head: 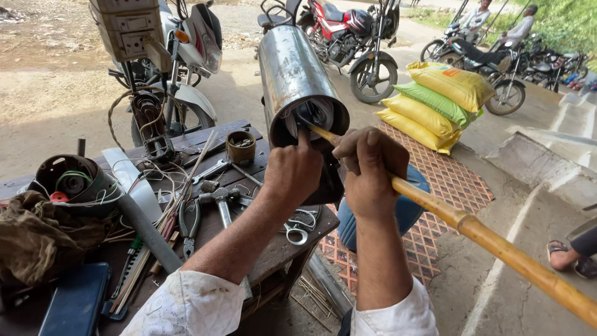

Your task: The person winds white wire onto a rotating metal drum mounted on a bench machine, guiding and pressing the coils with a long bamboo stick while steadying the drum with the other hand. They reposition the wire by hand, keep winding, then lift the drum off the machine at the end.

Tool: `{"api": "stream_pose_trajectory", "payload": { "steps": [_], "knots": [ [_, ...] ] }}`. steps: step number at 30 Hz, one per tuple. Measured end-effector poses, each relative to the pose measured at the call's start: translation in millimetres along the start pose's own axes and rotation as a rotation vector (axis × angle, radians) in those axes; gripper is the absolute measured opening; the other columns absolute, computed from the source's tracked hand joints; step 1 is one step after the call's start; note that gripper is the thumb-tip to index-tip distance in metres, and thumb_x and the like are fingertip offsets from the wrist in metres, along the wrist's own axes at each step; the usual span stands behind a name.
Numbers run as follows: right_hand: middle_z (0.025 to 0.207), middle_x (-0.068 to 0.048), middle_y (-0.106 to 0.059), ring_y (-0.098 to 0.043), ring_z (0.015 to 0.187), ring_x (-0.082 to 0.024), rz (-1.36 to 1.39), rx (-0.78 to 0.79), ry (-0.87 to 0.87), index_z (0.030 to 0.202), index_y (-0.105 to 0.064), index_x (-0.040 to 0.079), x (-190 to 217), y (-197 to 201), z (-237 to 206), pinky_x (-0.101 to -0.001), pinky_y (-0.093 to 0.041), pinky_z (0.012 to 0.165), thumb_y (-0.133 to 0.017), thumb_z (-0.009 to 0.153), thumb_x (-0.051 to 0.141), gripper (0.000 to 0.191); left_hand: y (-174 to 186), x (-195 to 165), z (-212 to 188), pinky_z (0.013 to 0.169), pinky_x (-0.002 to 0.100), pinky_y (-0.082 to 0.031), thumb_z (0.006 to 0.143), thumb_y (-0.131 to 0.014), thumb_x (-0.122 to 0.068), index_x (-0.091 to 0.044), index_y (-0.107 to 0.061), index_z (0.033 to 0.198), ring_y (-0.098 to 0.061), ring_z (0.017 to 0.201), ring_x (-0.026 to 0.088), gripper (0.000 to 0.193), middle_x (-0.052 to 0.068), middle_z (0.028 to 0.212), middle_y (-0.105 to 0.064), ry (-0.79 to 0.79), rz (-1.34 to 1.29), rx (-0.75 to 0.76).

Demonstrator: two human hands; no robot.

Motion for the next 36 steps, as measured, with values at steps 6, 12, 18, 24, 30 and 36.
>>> {"api": "stream_pose_trajectory", "payload": {
  "steps": [6, 12, 18, 24, 30, 36],
  "knots": [
    [0.060, 0.005, -0.039, -0.035, 0.054, -0.009, 0.091, 0.038, 0.191, 0.099, -0.065, -0.002, 35.3, 4.5, -3.8, -0.0350, -0.044, 0.070, -0.056, 0.114, 0.039, 0.045, 5.5, -1.4, 2.6, 0.044, 0.039, -0.058, 0.077, -0.070, -0.017, -0.006, -0.077, 0.083, -0.074, 0.055, 0.024, 0.014, 0.020, 0.097, -0.066, -0.016, 0.022, -0.073],
    [0.066, -0.001, -0.047, -0.034, 0.056, -0.009, 0.086, 0.088, 0.253, 0.094, -0.064, -0.002, -6.3, 1.6, 15.8, -0.0308, -0.036, 0.065, -0.054, 0.115, 0.039, 0.047, 4.4, 0.8, 2.8, 0.054, 0.041, -0.059, 0.076, -0.072, -0.017, -0.005, -0.077, 0.080, -0.075, 0.065, 0.029, 0.013, 0.023, 0.102, -0.065, -0.014, -0.046, -0.014],
    [0.075, -0.002, -0.054, -0.035, 0.060, -0.006, -0.096, 0.135, 0.142, 0.089, -0.063, -0.002, -51.7, -2.3, 33.0, -0.0254, -0.026, 0.057, -0.054, 0.113, 0.040, 0.050, 13.8, 9.7, 7.8, 0.061, 0.046, -0.060, 0.069, -0.077, -0.021, -0.001, -0.077, 0.084, -0.074, 0.071, 0.037, 0.024, 0.025, 0.094, -0.067, 0.024, -0.210, 0.011],
    [0.075, -0.004, -0.056, -0.034, 0.059, -0.006, -0.138, 0.130, 0.094, 0.088, -0.064, -0.002, -46.7, -4.3, 34.0, -0.0255, -0.025, 0.057, -0.054, 0.113, 0.041, 0.050, 13.2, 12.3, 8.2, 0.060, 0.046, -0.060, 0.068, -0.079, -0.022, -0.001, -0.077, 0.083, -0.073, 0.069, 0.038, 0.027, 0.024, 0.092, -0.067, 0.018, -0.219, 0.023],
    [0.063, 0.000, -0.043, -0.032, 0.052, -0.007, -0.094, 0.195, 0.199, 0.088, -0.065, -0.003, -15.9, -10.0, 27.9, -0.0284, -0.033, 0.058, -0.054, 0.114, 0.043, 0.055, 18.4, 9.3, 4.3, 0.050, 0.042, -0.059, 0.073, -0.075, -0.020, -0.001, -0.078, 0.075, -0.073, 0.061, 0.031, 0.019, 0.023, 0.100, -0.065, -0.008, -0.173, -0.133],
    [0.059, 0.001, -0.037, -0.031, 0.051, -0.009, -0.027, 0.199, 0.213, 0.087, -0.065, -0.003, -0.4, -8.2, 26.4, -0.0314, -0.035, 0.060, -0.055, 0.113, 0.046, 0.056, 12.2, 7.2, 5.0, 0.050, 0.043, -0.058, 0.076, -0.072, -0.021, -0.002, -0.078, 0.074, -0.072, 0.058, 0.029, 0.019, 0.023, 0.098, -0.065, -0.016, -0.131, -0.108]
  ]
}}
Point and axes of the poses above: each hand's wrist, its own z-axis towards the middle knuckle, its own y-axis out of the back of the hand, x = y × z, the point moved 9 cm from there along z, towards the middle knuckle
